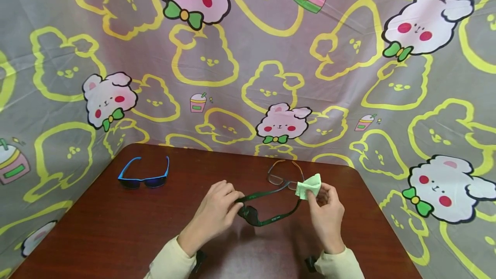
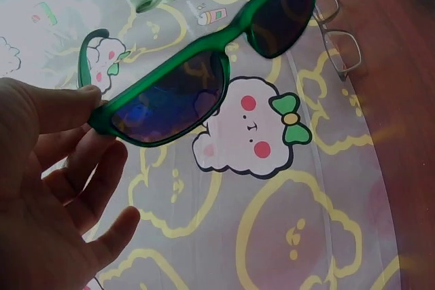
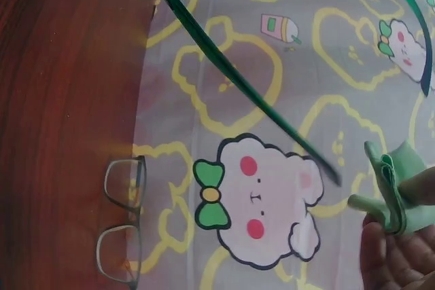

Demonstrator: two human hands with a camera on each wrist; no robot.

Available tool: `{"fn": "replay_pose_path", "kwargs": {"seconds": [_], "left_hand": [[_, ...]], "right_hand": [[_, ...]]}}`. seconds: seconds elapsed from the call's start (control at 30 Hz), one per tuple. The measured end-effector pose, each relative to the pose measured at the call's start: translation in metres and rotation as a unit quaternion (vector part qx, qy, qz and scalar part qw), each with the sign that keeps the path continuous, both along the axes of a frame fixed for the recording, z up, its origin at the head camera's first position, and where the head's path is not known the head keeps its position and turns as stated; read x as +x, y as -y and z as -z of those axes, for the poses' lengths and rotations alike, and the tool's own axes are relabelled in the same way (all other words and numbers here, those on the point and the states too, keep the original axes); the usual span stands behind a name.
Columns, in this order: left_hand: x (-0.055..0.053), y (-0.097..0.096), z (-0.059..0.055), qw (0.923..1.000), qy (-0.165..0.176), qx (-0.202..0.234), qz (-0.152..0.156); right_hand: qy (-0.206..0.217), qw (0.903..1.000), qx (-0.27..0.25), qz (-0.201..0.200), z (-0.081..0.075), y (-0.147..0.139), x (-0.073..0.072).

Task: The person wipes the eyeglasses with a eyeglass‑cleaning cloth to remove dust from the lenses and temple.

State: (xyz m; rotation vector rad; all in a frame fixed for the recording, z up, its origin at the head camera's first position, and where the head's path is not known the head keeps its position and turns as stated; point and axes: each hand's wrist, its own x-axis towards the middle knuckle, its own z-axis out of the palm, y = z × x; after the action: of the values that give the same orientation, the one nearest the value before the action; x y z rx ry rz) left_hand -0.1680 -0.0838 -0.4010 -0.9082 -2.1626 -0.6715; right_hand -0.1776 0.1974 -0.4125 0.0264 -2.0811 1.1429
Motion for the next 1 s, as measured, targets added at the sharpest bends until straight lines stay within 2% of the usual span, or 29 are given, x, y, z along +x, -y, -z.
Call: {"fn": "replay_pose_path", "kwargs": {"seconds": [0.1, 0.17, 0.3, 0.47, 0.63, 0.73, 0.9, 1.0], "left_hand": [[-0.001, 0.001, -0.001, 0.9999, -0.008, 0.006, -0.008], [-0.002, 0.001, -0.001, 0.9998, -0.010, 0.008, -0.012], [-0.002, 0.000, 0.000, 0.9998, -0.008, 0.006, -0.019], [-0.002, -0.002, -0.001, 0.9998, 0.003, 0.008, -0.018], [0.000, -0.007, -0.001, 0.9997, 0.017, 0.008, -0.018], [0.001, -0.010, -0.002, 0.9996, 0.023, 0.010, -0.016], [0.001, -0.015, 0.000, 0.9995, 0.020, 0.020, -0.012], [0.001, -0.017, 0.002, 0.9995, 0.016, 0.023, -0.011]], "right_hand": [[-0.070, 0.9967, 0.033, -0.024, 0.000, 0.002, 0.002], [-0.119, 0.9903, 0.059, -0.043, 0.001, 0.005, 0.002], [-0.199, 0.9706, 0.105, -0.084, 0.002, 0.010, 0.003], [-0.274, 0.9417, 0.144, -0.131, 0.002, 0.019, 0.004], [-0.328, 0.9132, 0.173, -0.169, -0.003, 0.034, 0.007], [-0.349, 0.8993, 0.184, -0.189, -0.006, 0.041, 0.009], [-0.355, 0.8886, 0.211, -0.200, -0.005, 0.049, 0.010], [-0.347, 0.8868, 0.230, -0.202, -0.003, 0.052, 0.010]]}}
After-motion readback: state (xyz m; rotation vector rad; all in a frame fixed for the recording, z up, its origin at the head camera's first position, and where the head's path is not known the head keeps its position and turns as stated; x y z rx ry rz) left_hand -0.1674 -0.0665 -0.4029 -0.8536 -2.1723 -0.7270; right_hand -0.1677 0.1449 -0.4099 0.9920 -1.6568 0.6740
